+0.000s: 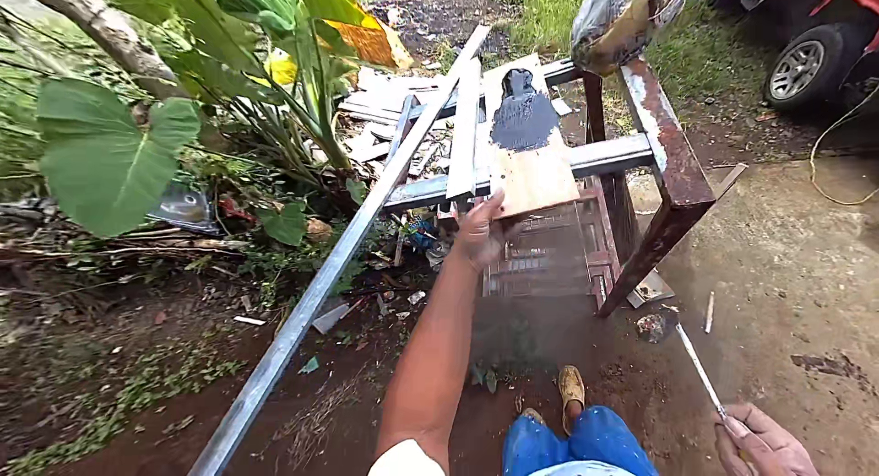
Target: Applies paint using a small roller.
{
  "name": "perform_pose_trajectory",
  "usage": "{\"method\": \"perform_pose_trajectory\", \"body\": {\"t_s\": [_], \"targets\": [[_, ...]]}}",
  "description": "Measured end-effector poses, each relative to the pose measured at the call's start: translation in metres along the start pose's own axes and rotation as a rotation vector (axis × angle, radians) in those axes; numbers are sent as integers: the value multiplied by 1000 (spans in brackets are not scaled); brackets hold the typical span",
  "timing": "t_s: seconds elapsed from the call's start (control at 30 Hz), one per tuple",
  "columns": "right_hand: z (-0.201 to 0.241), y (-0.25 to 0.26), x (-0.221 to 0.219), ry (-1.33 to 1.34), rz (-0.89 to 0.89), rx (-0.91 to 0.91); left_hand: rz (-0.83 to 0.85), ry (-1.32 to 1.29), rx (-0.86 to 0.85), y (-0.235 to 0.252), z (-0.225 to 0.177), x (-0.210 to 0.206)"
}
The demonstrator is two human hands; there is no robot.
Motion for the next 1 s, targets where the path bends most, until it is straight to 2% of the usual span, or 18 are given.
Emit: {"method": "perform_pose_trajectory", "body": {"t_s": [0.13, 0.23, 0.33, 0.4, 0.5, 0.57, 0.63, 0.7, 0.77, 0.83, 0.9, 1.0], "targets": [[-31, 36, -2, -13, -1, -129, 130, 25, -21, -19, 17, 40], [-60, 59, -7, -29, -5, -199, -111, 117, 30, -50, 76, 94], [-76, 75, -14, -17, -15, -274, -418, 310, 278, -75, 167, 143], [-83, 83, -22, -21, -30, -291, -532, 358, 468, -85, 222, 155], [-93, 101, -44, -47, -82, -236, -639, 183, 643, -66, 280, 155], [-98, 117, -62, -113, -117, -170, -727, 97, 592, -38, 304, 151], [-105, 146, -86, -206, -112, -120, -779, 167, 439, -14, 314, 156], [-112, 182, -110, -194, -83, -150, -706, 232, 387, -13, 320, 163], [-126, 221, -135, -158, -98, -189, -541, 342, 431, -41, 330, 172], [-139, 260, -161, -184, -142, -211, -426, 541, 541, -89, 342, 190], [-146, 290, -189, -250, -176, -261, -403, 760, 695, -153, 365, 219], [-145, 322, -233, -356, -186, -395, -468, 996, 925, -251, 391, 254]]}}
Point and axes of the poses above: each hand's wrist, its own y-axis towards the middle knuckle, its own x-axis out of the back of the hand, z = x × y, the point moved 2 cm from there along y, towards the middle knuckle, and after that the axes turned 5 degrees about -y, right-handed, at the moved point
